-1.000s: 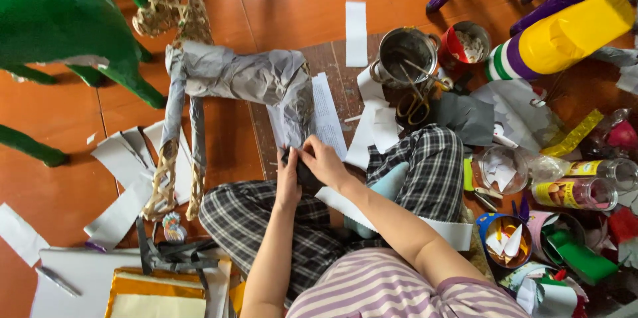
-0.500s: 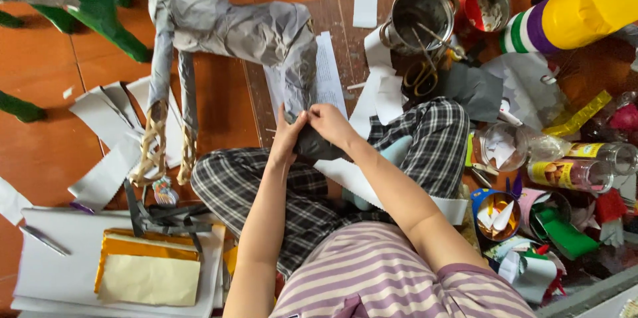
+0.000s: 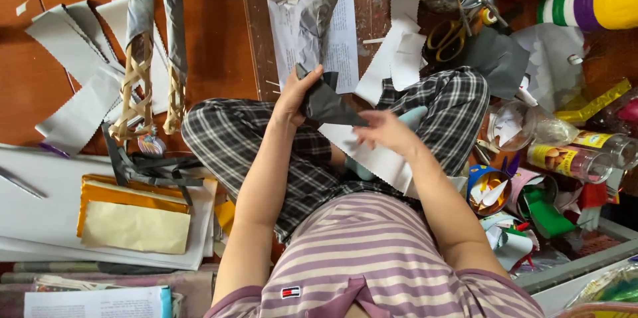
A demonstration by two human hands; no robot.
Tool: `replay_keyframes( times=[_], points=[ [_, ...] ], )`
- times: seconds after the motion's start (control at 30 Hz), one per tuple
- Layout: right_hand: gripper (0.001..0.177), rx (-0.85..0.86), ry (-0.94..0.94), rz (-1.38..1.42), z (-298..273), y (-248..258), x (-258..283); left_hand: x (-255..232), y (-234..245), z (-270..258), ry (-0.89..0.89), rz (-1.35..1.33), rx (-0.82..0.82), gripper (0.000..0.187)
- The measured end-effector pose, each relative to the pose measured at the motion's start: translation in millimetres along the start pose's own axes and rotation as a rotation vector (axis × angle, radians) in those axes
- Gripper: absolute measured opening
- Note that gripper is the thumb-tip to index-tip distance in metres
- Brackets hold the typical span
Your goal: Applying paper strips to a paper mache sculpture while sitting on the floor
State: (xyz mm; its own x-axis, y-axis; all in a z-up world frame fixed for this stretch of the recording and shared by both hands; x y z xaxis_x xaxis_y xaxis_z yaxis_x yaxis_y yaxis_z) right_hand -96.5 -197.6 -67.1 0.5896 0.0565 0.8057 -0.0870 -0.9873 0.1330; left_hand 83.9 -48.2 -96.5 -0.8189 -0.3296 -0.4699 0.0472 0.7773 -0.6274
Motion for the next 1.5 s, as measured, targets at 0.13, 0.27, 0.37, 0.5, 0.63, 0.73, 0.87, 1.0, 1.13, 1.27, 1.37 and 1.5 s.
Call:
replay_keyframes(
  times=[0.13, 0.27, 0.37, 0.5, 0.63, 0.73, 0.87, 1.0, 1.13, 1.27, 1.37, 1.5],
  points=[
    [0.064, 0.223, 0.005, 0.335, -2, -61, -2, 0, -5, -2, 0.013, -0.003, -0.003, 0.099],
    [0.028, -0.020, -0.108, 0.571, 17, -73, 14, -10, -16, -15, -0.026, -0.034, -0.003, 0.079],
    [0.027, -0.126, -0.058, 0.609, 23, -70, 53, -20, -23, -26, -0.041, -0.022, -0.002, 0.063],
    [0.031, -0.259, -0.118, 0.561, 37, -65, 64, -17, -15, -20, -0.050, 0.012, 0.017, 0.054],
    [0.033, -0.276, -0.063, 0.525, 46, -62, 79, -7, -4, -5, -0.052, -0.002, 0.022, 0.051],
    [0.029, -0.269, -0.028, 0.463, 50, -54, 84, -20, -19, -21, -0.049, 0.007, 0.026, 0.050],
    [0.028, -0.276, 0.027, 0.286, 45, -46, 100, -27, -28, -31, -0.050, 0.071, 0.047, 0.059],
    [0.032, -0.268, 0.029, 0.191, 44, -44, 116, -25, -29, -30, -0.072, 0.145, 0.067, 0.065],
    [0.042, -0.160, 0.101, 0.187, 53, -41, 86, -16, -22, -18, -0.103, 0.184, 0.110, 0.074],
    [0.056, -0.078, 0.121, 0.187, 45, -38, 83, -9, -25, -11, 0.017, 0.231, 0.027, 0.087],
    [0.052, -0.147, 0.168, 0.231, 51, -34, 86, -7, -26, -10, 0.092, 0.287, 0.013, 0.097],
    [0.051, -0.300, 0.234, -0.015, 63, -30, 84, -47, -69, -68, 0.007, 0.250, -0.009, 0.082]
  ],
)
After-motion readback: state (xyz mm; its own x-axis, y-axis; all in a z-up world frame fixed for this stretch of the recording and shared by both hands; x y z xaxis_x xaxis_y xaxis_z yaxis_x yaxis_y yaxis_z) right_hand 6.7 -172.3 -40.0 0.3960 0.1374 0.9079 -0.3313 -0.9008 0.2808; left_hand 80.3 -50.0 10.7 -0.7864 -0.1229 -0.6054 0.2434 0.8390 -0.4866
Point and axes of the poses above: each hand's wrist, its own z-axis towards the middle knuckle, its own y-axis out of the back of the hand, x = y × z, the point moved 3 cm from there along z, towards the middle knuckle, and after that the axes turned 11 degrees about -z, right-handed, at the moved point
